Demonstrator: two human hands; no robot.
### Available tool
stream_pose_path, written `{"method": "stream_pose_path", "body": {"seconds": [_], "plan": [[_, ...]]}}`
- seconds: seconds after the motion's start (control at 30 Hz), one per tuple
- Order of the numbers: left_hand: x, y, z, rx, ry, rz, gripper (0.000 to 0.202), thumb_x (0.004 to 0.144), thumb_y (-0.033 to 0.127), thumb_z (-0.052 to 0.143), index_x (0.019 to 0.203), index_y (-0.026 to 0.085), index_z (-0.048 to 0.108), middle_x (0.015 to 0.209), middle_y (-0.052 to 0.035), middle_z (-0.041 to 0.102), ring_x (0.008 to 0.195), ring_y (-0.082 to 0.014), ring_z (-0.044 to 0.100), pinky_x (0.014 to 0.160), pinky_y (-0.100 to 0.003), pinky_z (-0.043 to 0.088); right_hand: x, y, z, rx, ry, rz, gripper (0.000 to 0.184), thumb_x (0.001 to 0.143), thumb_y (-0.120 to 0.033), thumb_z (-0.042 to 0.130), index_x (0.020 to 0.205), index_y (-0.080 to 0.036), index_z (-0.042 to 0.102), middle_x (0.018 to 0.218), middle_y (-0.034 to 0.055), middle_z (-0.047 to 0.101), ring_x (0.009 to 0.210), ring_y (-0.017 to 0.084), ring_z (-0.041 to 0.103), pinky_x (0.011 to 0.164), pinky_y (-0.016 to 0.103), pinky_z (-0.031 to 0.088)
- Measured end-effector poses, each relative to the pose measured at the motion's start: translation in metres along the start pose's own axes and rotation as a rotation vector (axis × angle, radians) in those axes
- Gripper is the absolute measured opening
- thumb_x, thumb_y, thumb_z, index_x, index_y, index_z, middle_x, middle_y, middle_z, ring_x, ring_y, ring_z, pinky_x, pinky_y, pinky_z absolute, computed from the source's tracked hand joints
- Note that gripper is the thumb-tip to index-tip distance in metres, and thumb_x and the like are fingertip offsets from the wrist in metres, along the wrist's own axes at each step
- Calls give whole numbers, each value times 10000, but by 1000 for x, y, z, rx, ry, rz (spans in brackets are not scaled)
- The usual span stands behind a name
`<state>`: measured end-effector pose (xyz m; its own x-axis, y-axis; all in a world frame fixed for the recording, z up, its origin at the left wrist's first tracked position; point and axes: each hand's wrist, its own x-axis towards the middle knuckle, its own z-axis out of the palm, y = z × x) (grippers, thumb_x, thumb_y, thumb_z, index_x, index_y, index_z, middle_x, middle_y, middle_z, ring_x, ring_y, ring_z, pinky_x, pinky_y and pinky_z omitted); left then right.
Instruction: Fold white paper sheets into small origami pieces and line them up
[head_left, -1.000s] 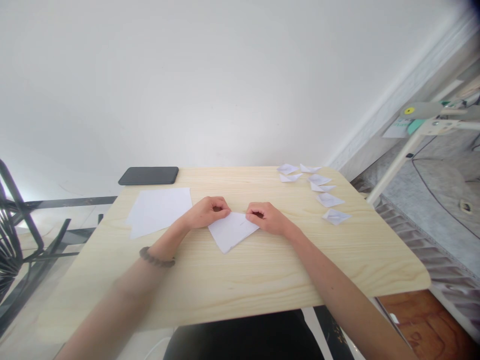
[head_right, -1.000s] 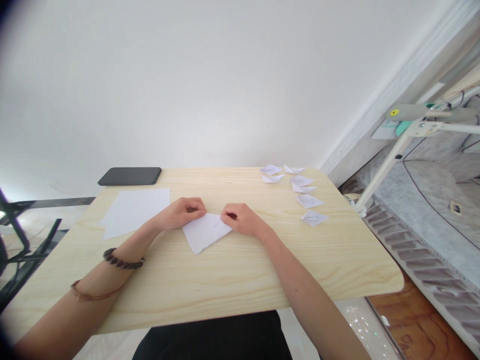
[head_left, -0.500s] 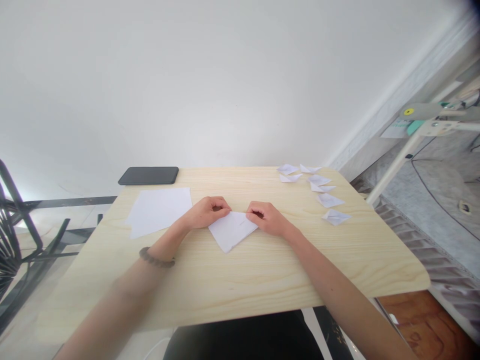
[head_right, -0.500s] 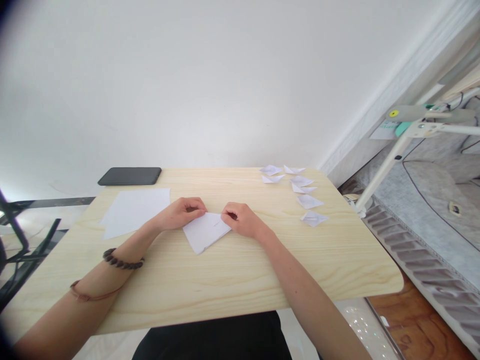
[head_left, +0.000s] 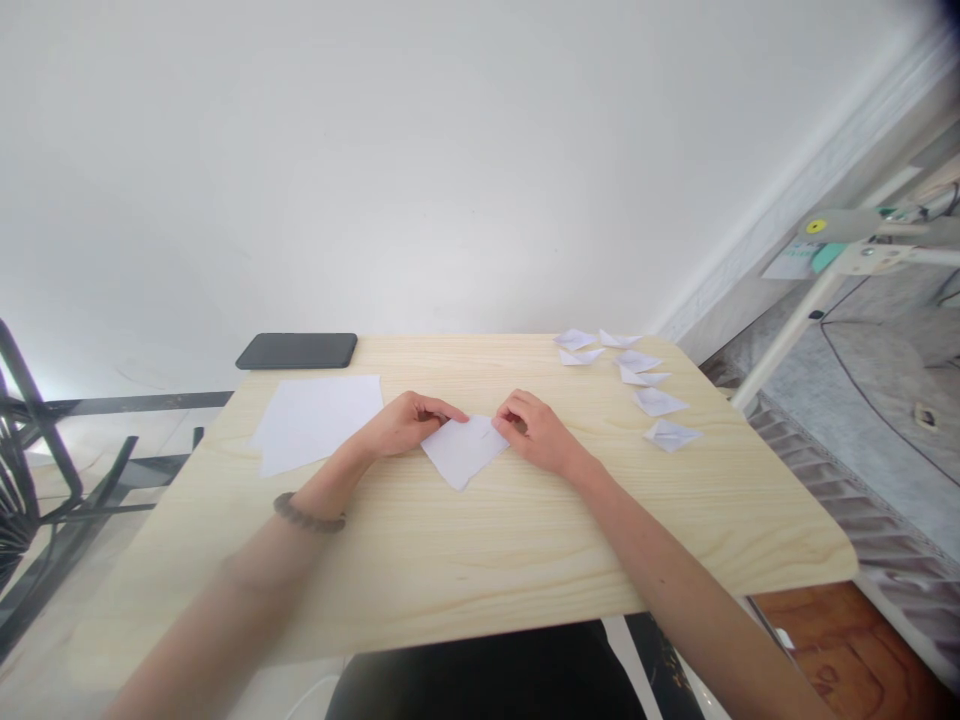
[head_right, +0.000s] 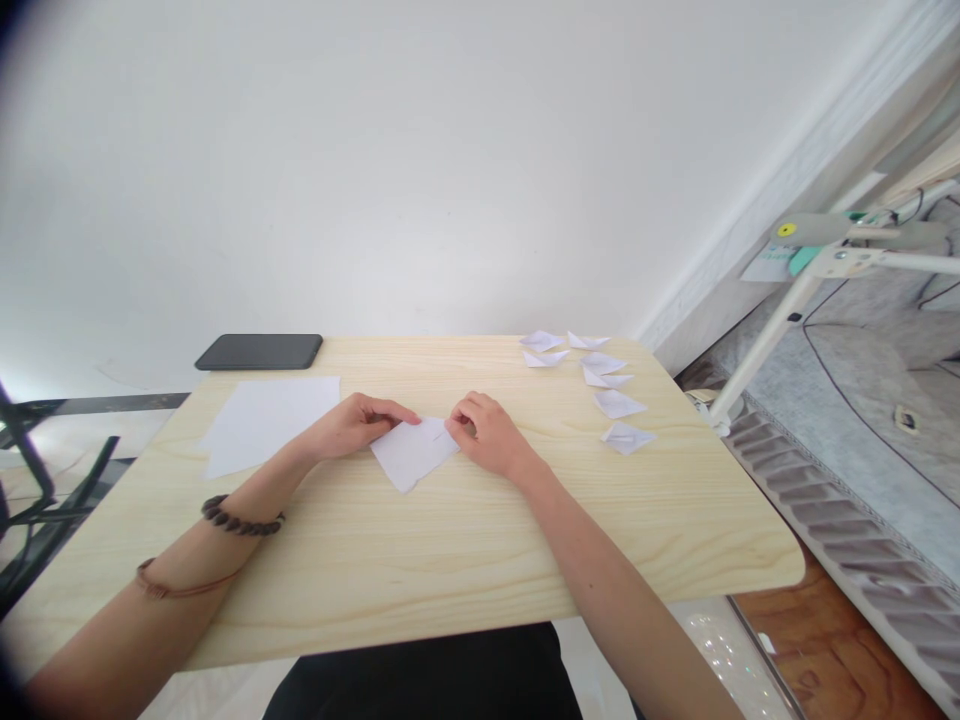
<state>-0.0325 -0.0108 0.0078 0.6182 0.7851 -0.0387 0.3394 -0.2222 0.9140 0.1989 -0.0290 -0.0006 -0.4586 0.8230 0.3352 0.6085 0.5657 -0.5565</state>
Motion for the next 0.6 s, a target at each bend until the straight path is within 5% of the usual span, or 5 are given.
{"method": "stream_pose_path", "body": {"seconds": [0.17,0.37,0.6], "plan": [[2,-3,4,-16,29,46,255,758,256,509,954,174,652,966,-46,642,844,-167,583,722,-256,460,0,4,1,-91,53,67,72,756,-249,520,787,-188,542,828,32,512,783,153,482,751,310,391],[6,-7,5,196,125,173,215,776,280,521,910,214,677,978,-44,634,855,-162,587,743,-255,474,-1,8,2,-146,99,125,260,710,-317,581,939,-203,534,922,50,492,916,195,473,837,358,379],[6,-7,3,561,200,284,244,816,258,462,946,229,666,1069,-60,601,956,-180,543,822,-308,458,-2,-6,-4,-2,57,-63,189,786,-314,521,939,-226,586,900,51,514,890,172,482,821,324,387]]}}
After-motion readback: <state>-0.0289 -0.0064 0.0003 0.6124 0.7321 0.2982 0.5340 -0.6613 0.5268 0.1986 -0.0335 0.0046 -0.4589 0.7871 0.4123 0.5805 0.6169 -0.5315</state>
